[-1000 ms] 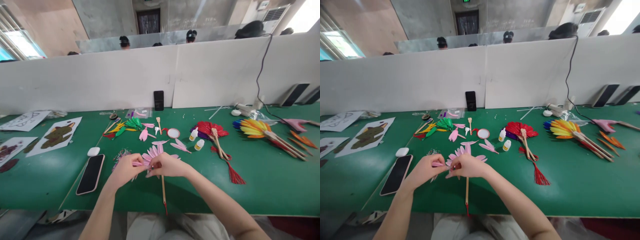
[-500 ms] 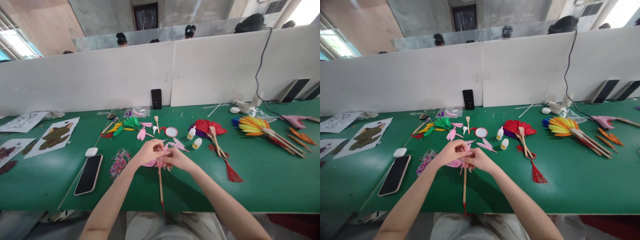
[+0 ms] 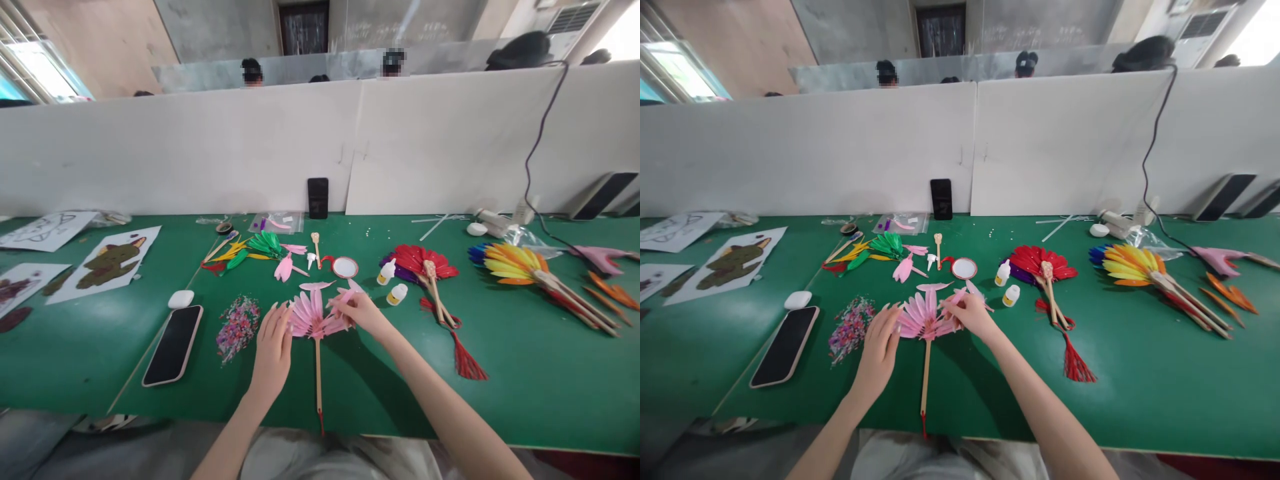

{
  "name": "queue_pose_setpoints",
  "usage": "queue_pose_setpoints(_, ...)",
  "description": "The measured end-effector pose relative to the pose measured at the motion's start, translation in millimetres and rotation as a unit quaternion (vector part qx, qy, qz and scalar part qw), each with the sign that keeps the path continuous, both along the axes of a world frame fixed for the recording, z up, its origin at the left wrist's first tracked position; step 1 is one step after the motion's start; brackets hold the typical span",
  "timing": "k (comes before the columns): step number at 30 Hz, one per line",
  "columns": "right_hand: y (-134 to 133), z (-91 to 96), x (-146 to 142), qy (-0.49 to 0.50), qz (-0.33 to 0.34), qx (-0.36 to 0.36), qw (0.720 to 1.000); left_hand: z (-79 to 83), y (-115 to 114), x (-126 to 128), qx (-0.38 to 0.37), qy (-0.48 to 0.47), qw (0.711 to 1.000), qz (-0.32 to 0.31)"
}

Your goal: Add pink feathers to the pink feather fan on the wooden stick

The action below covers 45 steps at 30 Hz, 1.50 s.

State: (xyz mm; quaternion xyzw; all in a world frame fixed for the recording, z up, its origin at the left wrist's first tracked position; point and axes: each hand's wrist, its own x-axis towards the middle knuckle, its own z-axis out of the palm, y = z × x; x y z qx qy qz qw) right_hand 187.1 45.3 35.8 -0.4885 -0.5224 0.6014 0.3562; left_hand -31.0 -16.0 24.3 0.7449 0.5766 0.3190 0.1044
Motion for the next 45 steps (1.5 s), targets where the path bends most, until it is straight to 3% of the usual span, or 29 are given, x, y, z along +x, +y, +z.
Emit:
queue_pose_setpoints(7, 1.1, -12.8, -18.0, -0.013, 0.008, -0.002, 1.000, -4.1, -20.7, 5.4, -0.025, 0.075, 0.997, 0.020)
queue_pose_setpoints(14, 0.1, -18.0, -25.8, -0.033, 0.001, 0.002, 0.999, -16.4, -23.7, 14.3, -0.042, 0.093, 0.995, 0.006)
queue_pose_setpoints(20, -0.5, -17.5, -28.1, -0.063, -0.009, 0.011, 0.998, -14.3, -23.2, 21.2, -0.052, 0.120, 0.991, -0.004)
queue_pose_setpoints(31, 3.0, -27.4, -27.5, -0.185, -0.059, 0.074, 0.978, -28.7, -20.8, 33.6, 0.046, 0.241, 0.969, -0.009)
queue_pose_setpoints(37, 1.5, -29.2, -27.3, -0.229, -0.062, 0.099, 0.966, -28.2, -21.1, 36.8, 0.077, 0.277, 0.958, -0.017)
queue_pose_setpoints(45, 4.9, -15.3, -6.9, -0.268, -0.108, 0.145, 0.946, -28.6, -20.1, 37.1, 0.078, 0.272, 0.959, -0.011)
